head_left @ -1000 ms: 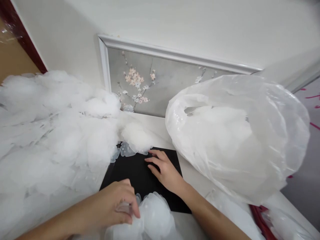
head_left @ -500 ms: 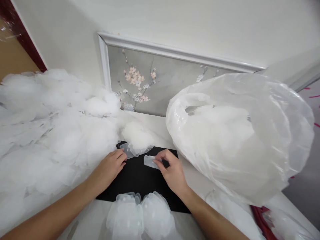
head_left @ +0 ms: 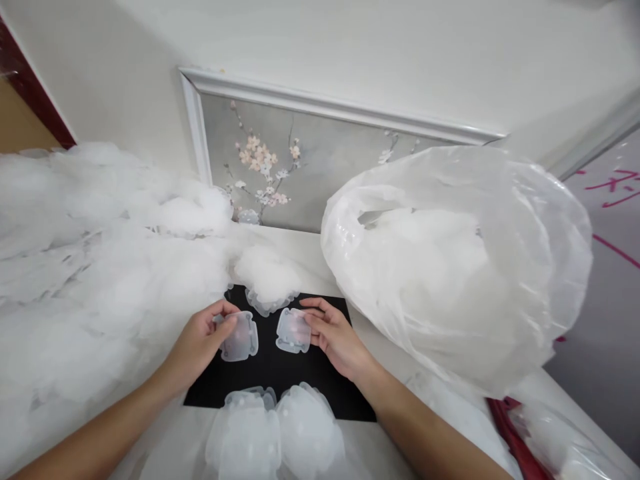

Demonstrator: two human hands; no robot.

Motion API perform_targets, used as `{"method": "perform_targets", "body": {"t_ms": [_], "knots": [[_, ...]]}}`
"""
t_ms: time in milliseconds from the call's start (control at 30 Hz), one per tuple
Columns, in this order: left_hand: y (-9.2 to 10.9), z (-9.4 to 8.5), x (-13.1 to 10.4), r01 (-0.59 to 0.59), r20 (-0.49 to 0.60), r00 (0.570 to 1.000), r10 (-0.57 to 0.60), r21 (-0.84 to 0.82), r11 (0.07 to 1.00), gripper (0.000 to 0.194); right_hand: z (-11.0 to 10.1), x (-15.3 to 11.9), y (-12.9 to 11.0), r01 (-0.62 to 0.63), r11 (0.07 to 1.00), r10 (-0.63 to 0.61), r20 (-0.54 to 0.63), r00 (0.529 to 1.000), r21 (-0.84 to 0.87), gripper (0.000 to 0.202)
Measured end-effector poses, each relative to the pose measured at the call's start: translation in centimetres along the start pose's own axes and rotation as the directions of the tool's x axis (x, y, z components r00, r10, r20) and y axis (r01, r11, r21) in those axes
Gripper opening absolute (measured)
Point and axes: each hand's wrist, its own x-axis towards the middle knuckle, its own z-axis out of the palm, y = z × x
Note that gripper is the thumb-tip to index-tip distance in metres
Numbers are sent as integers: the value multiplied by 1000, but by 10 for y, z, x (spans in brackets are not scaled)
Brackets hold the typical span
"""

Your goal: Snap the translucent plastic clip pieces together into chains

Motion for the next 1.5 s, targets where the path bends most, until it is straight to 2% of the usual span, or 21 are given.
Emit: {"method": "perform_targets", "body": {"t_ms": [267, 467, 600, 700, 800, 900, 1000, 1100, 1233, 1500], "knots": [[-9, 4, 4, 244, 182, 962, -204, -236, 940, 46, -1, 0, 4, -7, 998, 10, 42, 999, -69, 40], [1, 1, 3, 293, 266, 941, -209, -330, 897, 50, 0, -2, 3, 18, 989, -7, 75, 997, -144, 31], [1, -4, 3, 313, 329, 926, -186, -395, 863, 46, -1, -4, 0, 64, 973, -24, 177, 984, -222, 22], [-2, -9, 4, 273, 395, 910, -121, -354, 895, 59, -4, -4, 3, 154, 952, -69, 303, 950, -264, 36], [-8, -12, 5, 172, 480, 877, -4, -308, 936, 73, -9, -3, 6, 272, 913, -135, 402, 906, -305, 52], [-12, -12, 6, 70, 497, 863, 88, -291, 954, 82, -11, -2, 8, 328, 876, -152, 440, 885, -355, 67], [-13, -11, 4, -9, 495, 861, 122, -225, 974, 86, -11, -2, 8, 327, 860, -131, 450, 883, -393, 78], [-11, -11, 2, -76, 477, 868, 136, -142, 987, 87, -11, -3, 8, 332, 851, -131, 448, 884, -407, 78], [-9, -11, 1, -141, 493, 856, 157, -70, 988, 89, -11, -3, 7, 353, 831, -141, 451, 881, -430, 77], [-18, -13, 1, -186, 504, 847, 166, -11, 983, 88, -11, -3, 11, 383, 795, -155, 453, 878, -471, 62]]}}
